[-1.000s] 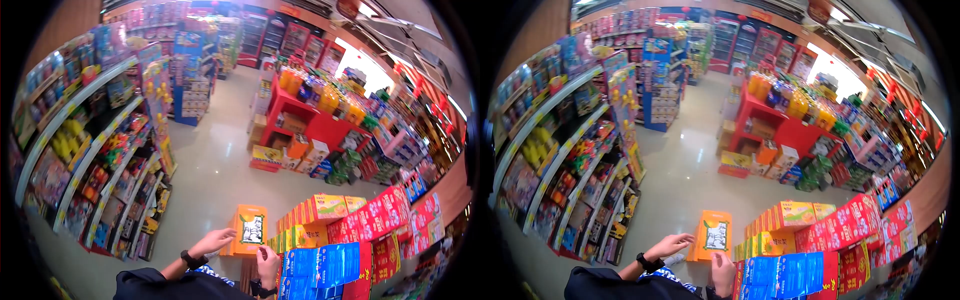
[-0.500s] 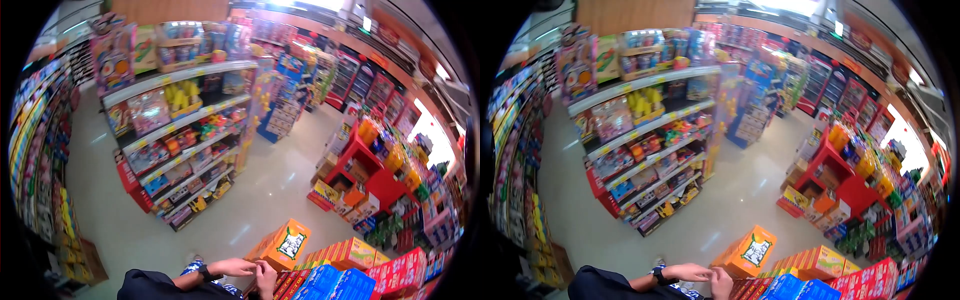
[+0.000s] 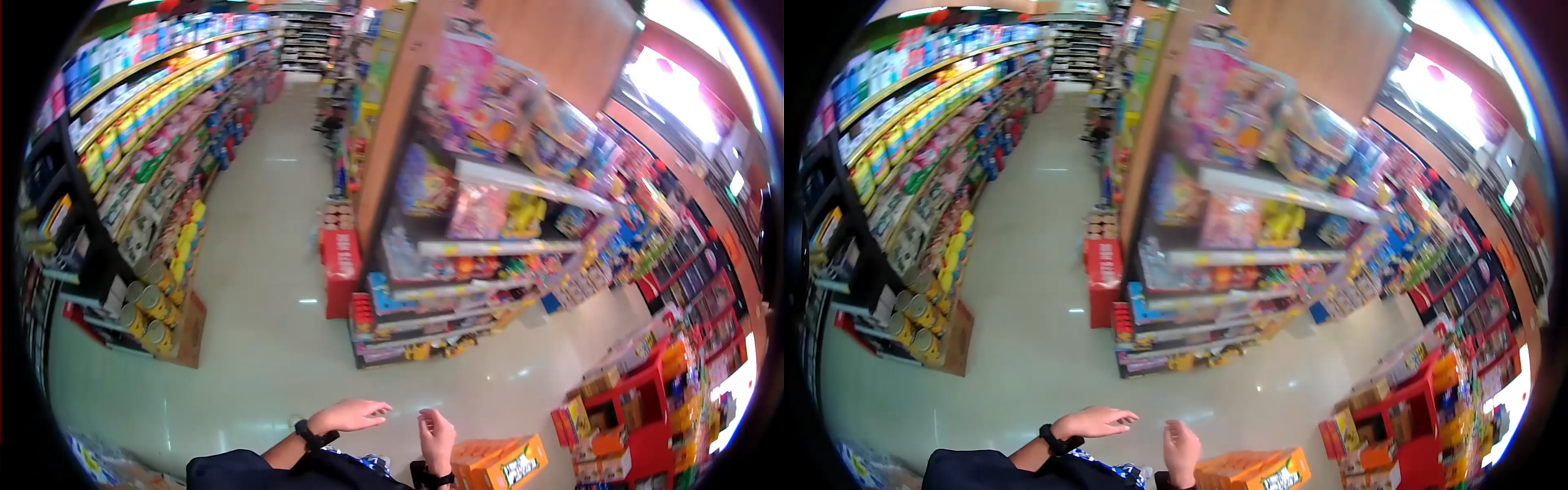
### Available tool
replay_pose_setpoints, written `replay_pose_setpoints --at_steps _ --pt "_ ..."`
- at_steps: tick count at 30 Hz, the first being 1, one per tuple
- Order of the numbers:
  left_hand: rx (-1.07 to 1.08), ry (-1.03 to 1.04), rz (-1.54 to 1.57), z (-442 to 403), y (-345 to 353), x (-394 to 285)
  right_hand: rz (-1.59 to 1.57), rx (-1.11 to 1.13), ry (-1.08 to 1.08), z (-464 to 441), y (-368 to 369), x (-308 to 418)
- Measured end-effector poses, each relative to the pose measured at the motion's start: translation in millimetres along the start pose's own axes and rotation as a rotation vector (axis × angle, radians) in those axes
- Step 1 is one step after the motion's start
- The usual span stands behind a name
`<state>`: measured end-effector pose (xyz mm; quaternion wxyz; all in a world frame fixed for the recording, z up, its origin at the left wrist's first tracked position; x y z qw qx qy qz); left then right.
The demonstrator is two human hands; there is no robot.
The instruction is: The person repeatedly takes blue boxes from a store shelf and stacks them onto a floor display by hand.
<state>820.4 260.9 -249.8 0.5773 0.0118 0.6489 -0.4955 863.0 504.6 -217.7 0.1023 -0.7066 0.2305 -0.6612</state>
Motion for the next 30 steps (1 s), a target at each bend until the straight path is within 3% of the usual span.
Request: replay_pose_setpoints --at_steps 5,10,13,14,18,22,25,30 --pt "-0.266 -0.356 -0.260 97 -76 90 0.012 0.342 -0.137 -25 144 62" --pt "-0.414 -0.458 -0.028 172 -121 135 -0.014 0.495 -0.182 -37 250 119" --pt "-0.463 -0.504 0.156 197 -141 154 0.044 0.597 -0.363 -48 307 141" --pt "-0.511 -0.546 0.170 203 -140 167 -0.006 0.707 -0.293 -54 323 148" --pt "-0.591 -0.555 0.292 224 -191 190 0.065 0.961 -0.416 -88 404 172" --pt "-0.659 -0.469 0.322 238 -272 246 -0.004 0.959 -0.556 -136 485 200" --pt "-0.752 -0.578 0.119 235 -343 289 -0.019 0.896 -0.611 -178 532 241" --pt "-0.819 -0.509 0.066 206 -452 334 -0.159 0.861 -0.449 -255 593 272"
Point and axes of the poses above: each hand's wrist, its own z-axis away from the middle knuckle, its own y-axis out of the palm, x = y × z, the point moved 3 cm from there along -z, towards the middle knuckle, and after that the axes turned 14 degrees about -z, right-handed, at the moved point
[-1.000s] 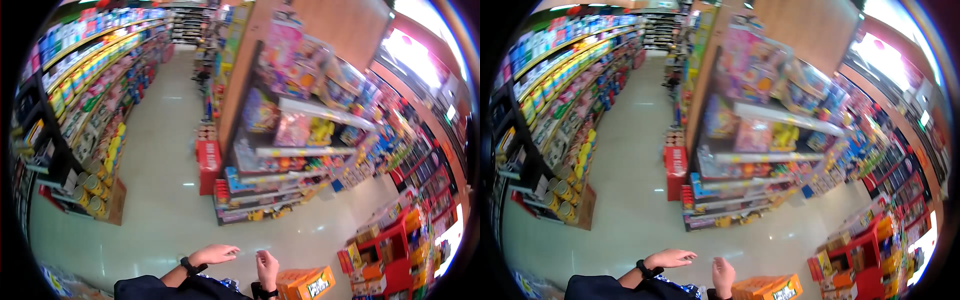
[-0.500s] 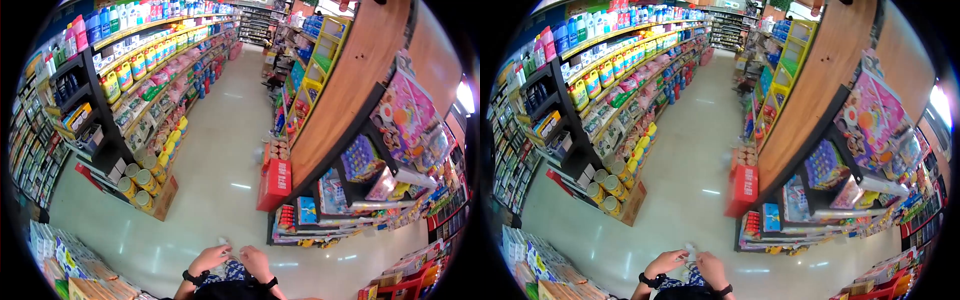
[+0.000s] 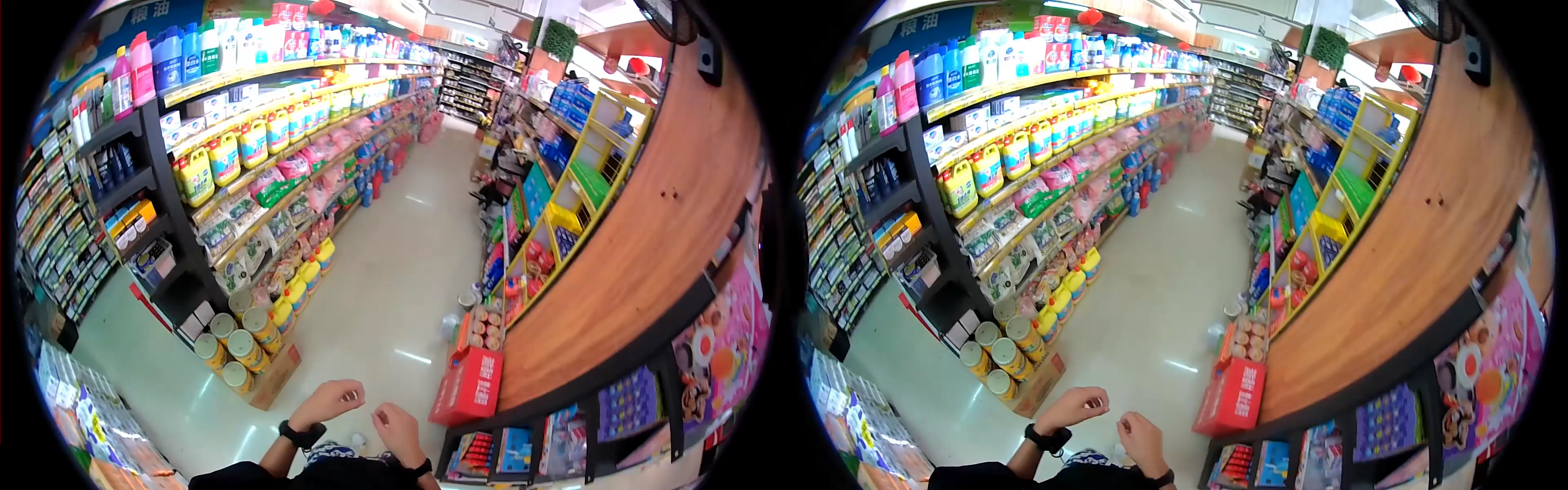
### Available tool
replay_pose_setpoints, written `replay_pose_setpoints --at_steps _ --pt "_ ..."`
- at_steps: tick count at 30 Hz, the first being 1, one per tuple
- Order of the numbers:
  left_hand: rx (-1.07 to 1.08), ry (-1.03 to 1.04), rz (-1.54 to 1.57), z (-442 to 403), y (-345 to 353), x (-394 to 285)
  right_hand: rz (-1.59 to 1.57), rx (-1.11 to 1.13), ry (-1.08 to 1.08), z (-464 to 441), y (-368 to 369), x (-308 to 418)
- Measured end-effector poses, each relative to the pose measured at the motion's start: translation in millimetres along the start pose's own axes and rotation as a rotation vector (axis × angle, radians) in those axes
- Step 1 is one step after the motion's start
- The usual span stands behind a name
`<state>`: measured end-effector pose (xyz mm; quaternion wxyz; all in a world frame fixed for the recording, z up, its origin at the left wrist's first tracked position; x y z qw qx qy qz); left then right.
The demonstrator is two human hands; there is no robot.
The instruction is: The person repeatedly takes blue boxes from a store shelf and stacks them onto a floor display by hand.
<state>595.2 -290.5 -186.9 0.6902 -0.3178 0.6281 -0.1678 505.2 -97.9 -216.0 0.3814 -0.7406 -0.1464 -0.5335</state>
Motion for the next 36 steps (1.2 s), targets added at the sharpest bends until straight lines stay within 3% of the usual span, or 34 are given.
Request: replay_pose_setpoints --at_steps 3,8,14,17,21,22,28,33,36 --pt "-0.028 0.042 -0.085 -52 -1 12 0.075 0.014 0.018 -43 -14 -17" --pt "0.240 -0.025 0.226 -126 19 47 0.036 0.093 0.187 -101 -30 -66" --pt "0.378 0.083 0.091 -246 4 77 -0.053 -0.043 0.073 -211 -40 -129" --pt "0.315 0.131 0.026 -318 -26 88 0.024 -0.043 0.193 -296 -54 -103" --pt "0.166 0.180 0.092 -420 -76 97 -0.118 -0.196 0.063 -402 -76 -84" --pt "0.123 0.161 -0.001 -445 -84 102 -0.073 -0.230 0.053 -429 -83 -90" --pt "0.032 -0.013 0.188 -552 -120 126 0.133 -0.591 -0.136 -534 -133 -76" --pt "0.146 -0.012 0.219 -634 -110 171 -0.016 -0.787 0.105 -577 -166 -160" --pt "0.181 0.007 0.199 -692 -112 185 -0.116 -0.941 0.094 -607 -194 -219"
Point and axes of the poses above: each hand's wrist, its own z-axis away from the middle knuckle, its own y-axis out of the palm, x = y × z, the point moved 3 cm from there along -z, towards the middle knuckle, and after that the axes turned 14 degrees about -z, right-handed, at the moved point
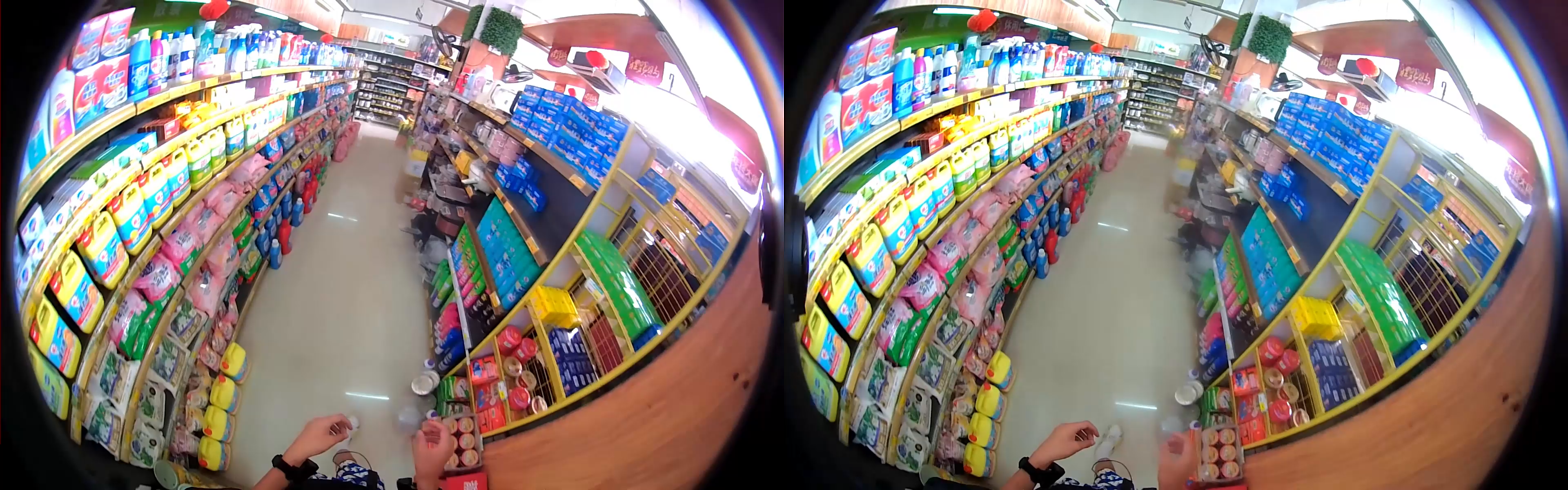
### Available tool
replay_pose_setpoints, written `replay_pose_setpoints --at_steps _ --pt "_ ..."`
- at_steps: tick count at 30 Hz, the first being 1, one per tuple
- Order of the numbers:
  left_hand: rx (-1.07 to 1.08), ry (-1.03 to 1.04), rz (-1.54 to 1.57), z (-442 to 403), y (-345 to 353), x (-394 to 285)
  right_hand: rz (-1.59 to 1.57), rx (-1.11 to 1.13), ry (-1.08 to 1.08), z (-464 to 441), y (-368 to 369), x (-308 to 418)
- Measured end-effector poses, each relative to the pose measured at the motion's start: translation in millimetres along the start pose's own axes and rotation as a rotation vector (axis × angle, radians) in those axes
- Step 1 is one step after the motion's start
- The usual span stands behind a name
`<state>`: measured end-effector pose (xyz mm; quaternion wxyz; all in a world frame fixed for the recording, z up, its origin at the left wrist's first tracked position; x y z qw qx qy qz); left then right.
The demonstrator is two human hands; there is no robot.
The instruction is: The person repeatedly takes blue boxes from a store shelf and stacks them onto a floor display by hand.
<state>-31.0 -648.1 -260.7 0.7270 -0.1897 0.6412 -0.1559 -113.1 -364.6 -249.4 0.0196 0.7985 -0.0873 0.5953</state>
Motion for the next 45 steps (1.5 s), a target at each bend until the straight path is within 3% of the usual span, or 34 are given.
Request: replay_pose_setpoints --at_steps 2,5,6,8,13,21,26,31,36,45 --pt "0.029 -0.001 -0.018 -45 -16 3 -0.154 -0.069 0.057 -38 16 -14" --pt "0.046 0.004 -0.179 -114 -51 -23 -0.103 -0.093 0.070 -111 42 -43" --pt "0.020 0.032 -0.168 -140 -66 -34 -0.096 -0.135 0.132 -136 58 -20" --pt "-0.013 0.070 -0.156 -180 -86 -55 -0.023 -0.123 -0.055 -192 88 -1" --pt "-0.045 0.130 -0.100 -272 -124 -54 0.000 -0.027 -0.145 -308 164 29" --pt "0.170 -0.056 -0.075 -422 -161 43 0.106 -0.088 -0.187 -405 236 -7" --pt "0.247 0.169 -0.118 -557 -216 31 0.217 -0.228 -0.107 -464 257 -21" --pt "0.274 0.247 -0.122 -689 -263 -6 0.269 -0.387 -0.099 -513 288 -4" --pt "0.401 0.351 -0.196 -783 -257 -36 0.333 -0.559 -0.059 -528 294 -13" --pt "0.708 0.480 -0.138 -878 -170 -82 0.350 -0.728 0.030 -624 253 -85"
Point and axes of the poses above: each hand's wrist, its own z-axis away from the middle knuckle, its own y-axis out of the palm, x = y × z, the point moved 3 cm from there along -z, towards the middle knuckle, and after that the axes turned 14 degrees about -z, right-handed, at the moved point
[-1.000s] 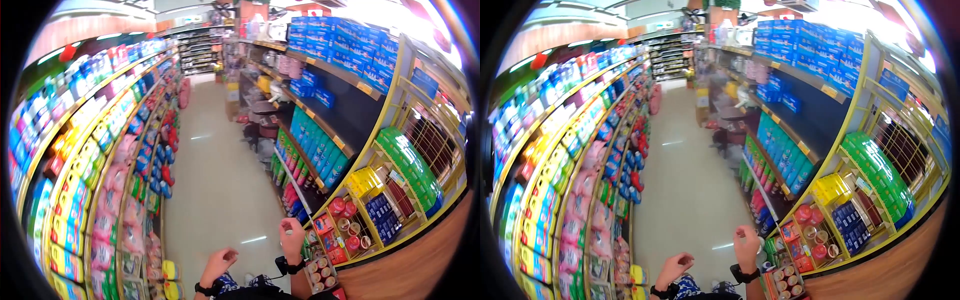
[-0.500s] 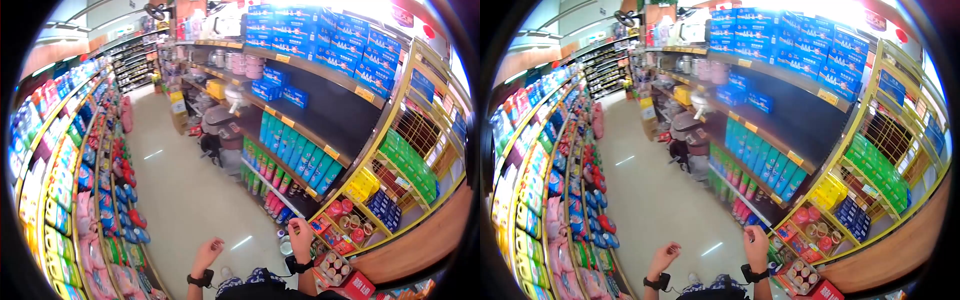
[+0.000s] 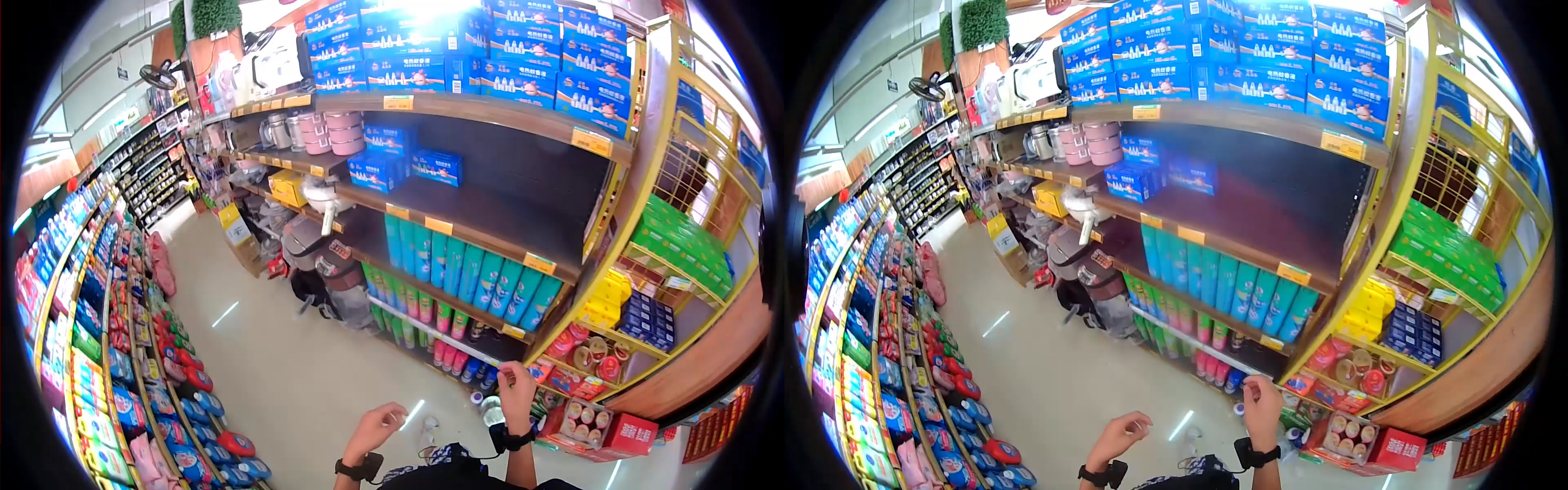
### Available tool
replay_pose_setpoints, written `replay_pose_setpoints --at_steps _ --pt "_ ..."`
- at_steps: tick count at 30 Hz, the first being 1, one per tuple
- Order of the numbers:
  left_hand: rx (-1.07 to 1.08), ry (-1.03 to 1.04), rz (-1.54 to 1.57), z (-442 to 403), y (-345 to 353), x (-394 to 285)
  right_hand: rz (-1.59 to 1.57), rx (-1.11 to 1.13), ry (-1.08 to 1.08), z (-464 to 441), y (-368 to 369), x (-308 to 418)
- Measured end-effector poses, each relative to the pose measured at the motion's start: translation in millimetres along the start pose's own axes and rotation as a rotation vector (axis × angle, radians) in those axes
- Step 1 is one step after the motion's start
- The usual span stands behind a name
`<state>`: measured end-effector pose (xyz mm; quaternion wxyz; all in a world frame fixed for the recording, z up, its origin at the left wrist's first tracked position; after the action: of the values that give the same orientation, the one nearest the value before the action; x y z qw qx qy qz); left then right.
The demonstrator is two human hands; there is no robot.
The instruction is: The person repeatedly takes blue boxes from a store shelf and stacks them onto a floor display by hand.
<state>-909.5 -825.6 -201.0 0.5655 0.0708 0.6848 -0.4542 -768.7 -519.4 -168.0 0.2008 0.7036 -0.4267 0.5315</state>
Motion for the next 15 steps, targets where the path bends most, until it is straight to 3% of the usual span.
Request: replay_pose_setpoints --at_steps 6,8,11,15 --pt "0.014 -0.032 -0.068 -87 -38 -5 -0.060 0.121 -0.062 -94 86 -3" --pt "0.018 -0.050 -0.035 -117 -48 4 -0.023 0.145 -0.175 -116 117 -15" --pt "-0.078 0.008 -0.096 -160 -58 -7 -0.069 0.214 -0.155 -140 146 5" --pt "-0.012 0.105 0.023 -219 -64 -10 -0.024 0.209 -0.230 -190 159 27"
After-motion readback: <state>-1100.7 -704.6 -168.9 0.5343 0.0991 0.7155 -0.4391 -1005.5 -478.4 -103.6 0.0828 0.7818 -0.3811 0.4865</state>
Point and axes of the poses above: each hand's wrist, its own z-axis away from the middle knuckle, its own y-axis out of the palm, x = y × z, the point moved 3 cm from there along -z, towards the middle knuckle, and after that the axes turned 14 degrees about -z, right-handed, at the moved point
